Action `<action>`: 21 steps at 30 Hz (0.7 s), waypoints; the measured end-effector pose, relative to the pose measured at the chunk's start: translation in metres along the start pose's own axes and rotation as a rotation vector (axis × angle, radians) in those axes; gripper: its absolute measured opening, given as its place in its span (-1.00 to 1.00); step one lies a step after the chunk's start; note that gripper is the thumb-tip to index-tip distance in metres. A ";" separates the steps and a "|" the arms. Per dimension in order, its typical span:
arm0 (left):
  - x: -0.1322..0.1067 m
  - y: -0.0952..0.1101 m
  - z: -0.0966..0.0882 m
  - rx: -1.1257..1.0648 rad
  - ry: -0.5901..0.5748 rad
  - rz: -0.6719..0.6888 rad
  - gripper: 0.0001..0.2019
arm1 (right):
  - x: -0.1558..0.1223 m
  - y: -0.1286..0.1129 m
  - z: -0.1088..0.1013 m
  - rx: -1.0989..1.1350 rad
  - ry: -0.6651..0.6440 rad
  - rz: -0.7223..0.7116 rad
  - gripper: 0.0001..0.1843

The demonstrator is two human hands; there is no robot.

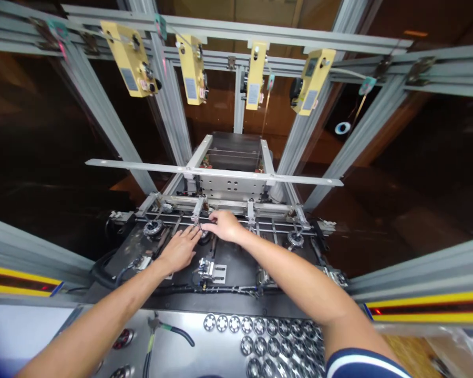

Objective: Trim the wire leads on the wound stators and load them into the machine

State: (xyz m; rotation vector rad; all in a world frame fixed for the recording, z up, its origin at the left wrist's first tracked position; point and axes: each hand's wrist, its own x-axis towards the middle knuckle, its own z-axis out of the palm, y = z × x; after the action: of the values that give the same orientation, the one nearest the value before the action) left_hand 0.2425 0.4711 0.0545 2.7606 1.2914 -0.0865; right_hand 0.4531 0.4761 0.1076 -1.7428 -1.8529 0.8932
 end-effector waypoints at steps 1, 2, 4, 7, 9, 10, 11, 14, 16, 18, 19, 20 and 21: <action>0.000 -0.001 -0.001 -0.004 -0.010 0.001 -0.42 | -0.017 0.009 -0.019 -0.012 0.019 -0.034 -0.73; 0.001 -0.001 -0.001 -0.011 -0.021 0.002 -0.41 | -0.034 0.022 -0.039 -0.033 0.043 -0.048 -0.73; 0.002 -0.003 -0.002 -0.025 -0.039 0.003 -0.40 | -0.064 0.052 -0.071 -0.097 0.109 -0.024 -0.73; 0.003 -0.003 -0.003 -0.033 -0.054 -0.005 -0.40 | -0.089 0.096 -0.087 -0.190 0.159 0.015 -0.74; 0.004 -0.001 -0.005 -0.030 -0.057 -0.017 -0.43 | -0.090 0.115 -0.076 -0.226 0.157 -0.024 -0.76; 0.003 0.001 -0.007 -0.027 -0.056 -0.025 -0.45 | -0.088 0.121 -0.066 -0.238 0.152 -0.059 -0.75; 0.003 0.003 -0.010 -0.025 -0.052 -0.035 -0.46 | -0.085 0.125 -0.056 -0.246 0.148 -0.097 -0.74; -0.004 0.014 -0.021 -0.022 -0.010 -0.067 -0.52 | -0.076 0.125 -0.031 -0.260 0.130 -0.180 -0.70; -0.012 0.023 -0.031 -0.024 0.034 -0.077 -0.53 | -0.075 0.123 -0.023 -0.265 0.124 -0.191 -0.70; -0.019 0.033 -0.043 -0.028 0.079 -0.075 -0.54 | -0.075 0.122 -0.022 -0.267 0.130 -0.162 -0.71; -0.022 0.039 -0.049 -0.030 0.098 -0.069 -0.55 | -0.076 0.123 -0.023 -0.266 0.136 -0.131 -0.71; -0.023 0.045 -0.055 -0.032 0.114 -0.059 -0.55 | -0.075 0.124 -0.024 -0.264 0.141 -0.092 -0.71; -0.023 0.052 -0.059 -0.035 0.125 -0.045 -0.55 | -0.073 0.125 -0.025 -0.258 0.143 -0.046 -0.70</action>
State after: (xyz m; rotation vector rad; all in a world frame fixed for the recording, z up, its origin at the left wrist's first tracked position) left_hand 0.2687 0.4265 0.1186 2.7468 1.3700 0.1065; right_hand 0.5664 0.4072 0.0446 -1.8510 -1.9734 0.5144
